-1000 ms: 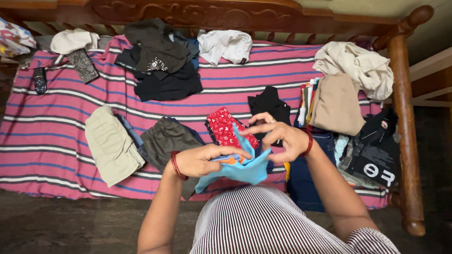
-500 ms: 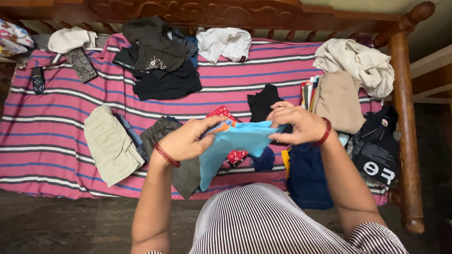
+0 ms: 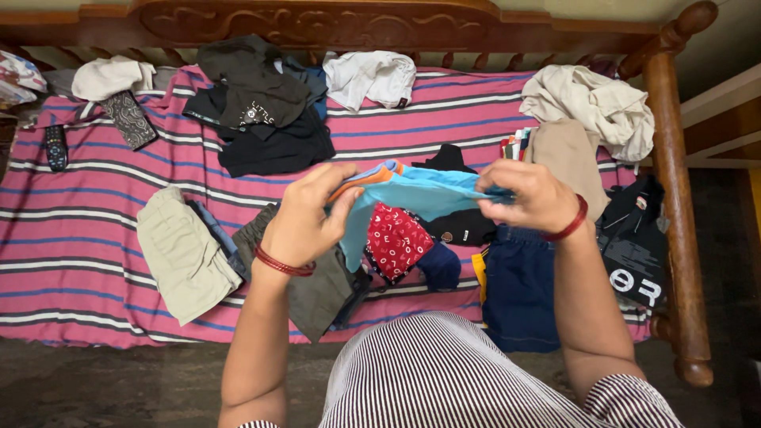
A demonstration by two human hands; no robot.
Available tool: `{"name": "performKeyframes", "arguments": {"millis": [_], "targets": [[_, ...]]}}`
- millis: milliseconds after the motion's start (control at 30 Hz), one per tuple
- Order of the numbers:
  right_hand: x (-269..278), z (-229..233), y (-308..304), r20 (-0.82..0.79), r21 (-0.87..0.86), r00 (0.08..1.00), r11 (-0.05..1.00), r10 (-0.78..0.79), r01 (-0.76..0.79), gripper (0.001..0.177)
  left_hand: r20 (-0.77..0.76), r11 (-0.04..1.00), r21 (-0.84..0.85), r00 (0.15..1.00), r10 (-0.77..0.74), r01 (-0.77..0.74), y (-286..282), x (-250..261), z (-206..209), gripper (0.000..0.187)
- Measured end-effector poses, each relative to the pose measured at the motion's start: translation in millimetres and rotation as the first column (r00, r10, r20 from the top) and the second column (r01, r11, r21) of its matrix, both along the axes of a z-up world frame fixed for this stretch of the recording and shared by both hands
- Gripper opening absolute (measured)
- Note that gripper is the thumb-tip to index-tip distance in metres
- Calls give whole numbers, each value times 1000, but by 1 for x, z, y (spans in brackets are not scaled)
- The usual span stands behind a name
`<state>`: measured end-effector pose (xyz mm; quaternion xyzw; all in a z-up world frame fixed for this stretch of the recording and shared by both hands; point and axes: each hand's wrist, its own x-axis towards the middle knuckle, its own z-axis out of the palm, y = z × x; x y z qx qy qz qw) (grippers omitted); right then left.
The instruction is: The person folds various clothing items on a bed, including shorts, pants, and shirts. They pick up each item, fold it neatly, and place it in a growing stack on the bed.
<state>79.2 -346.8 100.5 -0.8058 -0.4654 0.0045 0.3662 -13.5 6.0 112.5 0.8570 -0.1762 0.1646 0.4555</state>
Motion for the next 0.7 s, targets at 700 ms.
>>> {"name": "performKeyframes", "arguments": {"millis": [700], "targets": [[51, 29, 89, 428, -170, 895, 962, -125, 215, 17, 199, 974, 127, 966, 163, -190, 73, 82, -25, 26]]}}
